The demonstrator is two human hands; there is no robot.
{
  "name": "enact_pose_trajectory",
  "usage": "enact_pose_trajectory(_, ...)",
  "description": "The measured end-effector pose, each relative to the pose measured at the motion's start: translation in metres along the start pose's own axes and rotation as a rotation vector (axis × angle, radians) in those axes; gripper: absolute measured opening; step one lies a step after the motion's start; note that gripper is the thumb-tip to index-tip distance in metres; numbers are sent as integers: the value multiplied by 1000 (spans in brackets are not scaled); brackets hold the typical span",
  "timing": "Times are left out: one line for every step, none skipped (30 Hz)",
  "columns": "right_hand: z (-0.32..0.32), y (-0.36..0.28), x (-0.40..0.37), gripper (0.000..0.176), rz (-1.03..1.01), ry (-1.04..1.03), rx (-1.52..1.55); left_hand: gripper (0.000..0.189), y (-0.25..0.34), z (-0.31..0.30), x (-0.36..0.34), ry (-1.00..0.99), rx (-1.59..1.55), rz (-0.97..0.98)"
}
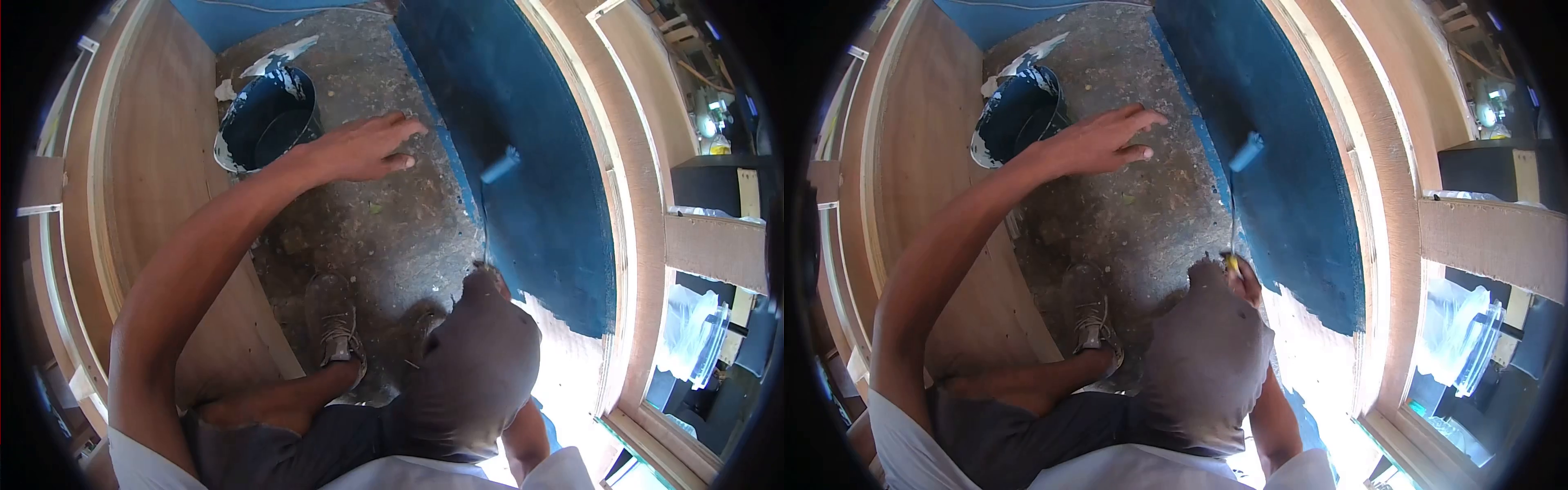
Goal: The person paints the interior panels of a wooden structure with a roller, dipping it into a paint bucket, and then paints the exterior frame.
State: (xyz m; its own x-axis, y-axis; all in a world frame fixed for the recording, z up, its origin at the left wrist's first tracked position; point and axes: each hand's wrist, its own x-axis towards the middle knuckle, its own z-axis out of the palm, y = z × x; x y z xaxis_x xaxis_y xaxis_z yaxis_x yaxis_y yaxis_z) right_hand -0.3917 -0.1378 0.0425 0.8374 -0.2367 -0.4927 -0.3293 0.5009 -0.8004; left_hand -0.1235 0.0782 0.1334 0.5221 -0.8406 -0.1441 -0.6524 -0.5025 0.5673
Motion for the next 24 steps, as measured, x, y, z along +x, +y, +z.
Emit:
enact_pose_trajectory(6, -4, 11, 55, 7, -7, 32, 49, 3, 0, -2, 5, 11, 5)
enact_pose_trajectory(10, -8, 13, 56, 14, -8, 65, 50, 6, 1, -3, 8, 20, 13)
enact_pose_trajectory(11, -9, 12, 58, 19, -7, 99, 50, 9, 2, -4, 5, 20, 19)
enact_pose_trajectory(20, -9, 17, 34, -3, 31, 132, 50, 10, 2, -6, -11, 3, 4)
enact_pose_trajectory(19, -7, 11, 34, -5, 32, 131, 50, 11, 1, -7, -25, -15, -13)
enact_pose_trajectory(14, 0, -4, 33, -40, 207, -235, 50, 11, -1, -7, -22, -17, -15)
enact_pose_trajectory(9, 8, -19, 34, -73, 375, -604, 50, 11, -3, -7, -28, -38, -21)
enact_pose_trajectory(19, -6, -44, 34, 152, 423, -181, 50, 10, -1, -9, -37, -62, -28)
enact_pose_trajectory(11, -5, -38, 34, 159, 422, -190, 50, 8, 0, -8, -36, -71, -34)
enact_pose_trajectory(4, -2, -36, 34, 179, 410, -180, 50, 2, 3, -5, -11, -40, -11)
enact_pose_trajectory(-1, 6, -38, 34, 201, 397, -171, 50, -5, 7, -3, 14, -10, 10)
enact_pose_trajectory(-11, 13, -34, 34, 223, 379, -158, 50, -8, 7, -1, 13, -15, -5)
enact_pose_trajectory(-22, 21, -29, 34, 245, 357, -142, 50, -8, 5, 1, 9, -19, -17)
enact_pose_trajectory(-32, 29, -25, 34, 264, 339, -119, 50, -7, 3, 1, 2, -21, -22)
enact_pose_trajectory(-41, 34, -17, 34, 271, 322, -96, 50, -6, 0, 0, 4, -12, -26)
enact_pose_trajectory(-53, 37, -10, 34, 273, 309, -73, 49, -2, -3, 1, -10, -10, -39)
enact_pose_trajectory(-65, 38, -5, 34, 275, 300, -51, 49, 2, -6, 3, -24, -11, -50)
enact_pose_trajectory(-70, 37, 0, 34, 277, 287, -31, 49, 4, -6, 4, -19, -4, -48)
enact_pose_trajectory(-75, 38, 5, 34, 282, 273, -9, 49, 6, -5, 4, 7, 2, -27)
enact_pose_trajectory(-76, 43, 10, 34, 293, 258, 15, 49, 6, -4, 3, 27, 8, -10)
enact_pose_trajectory(-57, 37, 19, 35, 109, 164, -37, 49, 7, -4, 2, 18, 14, -23)
enact_pose_trajectory(-22, 20, 30, 36, -70, 68, -82, 50, 8, -3, 1, 27, 14, 3)
enact_pose_trajectory(27, -15, 28, 37, 8, 27, 108, 50, 7, -4, 0, 35, 17, 28)
enact_pose_trajectory(47, -26, 39, 37, 4, 53, 91, 50, 7, -5, -2, 23, 27, 13)
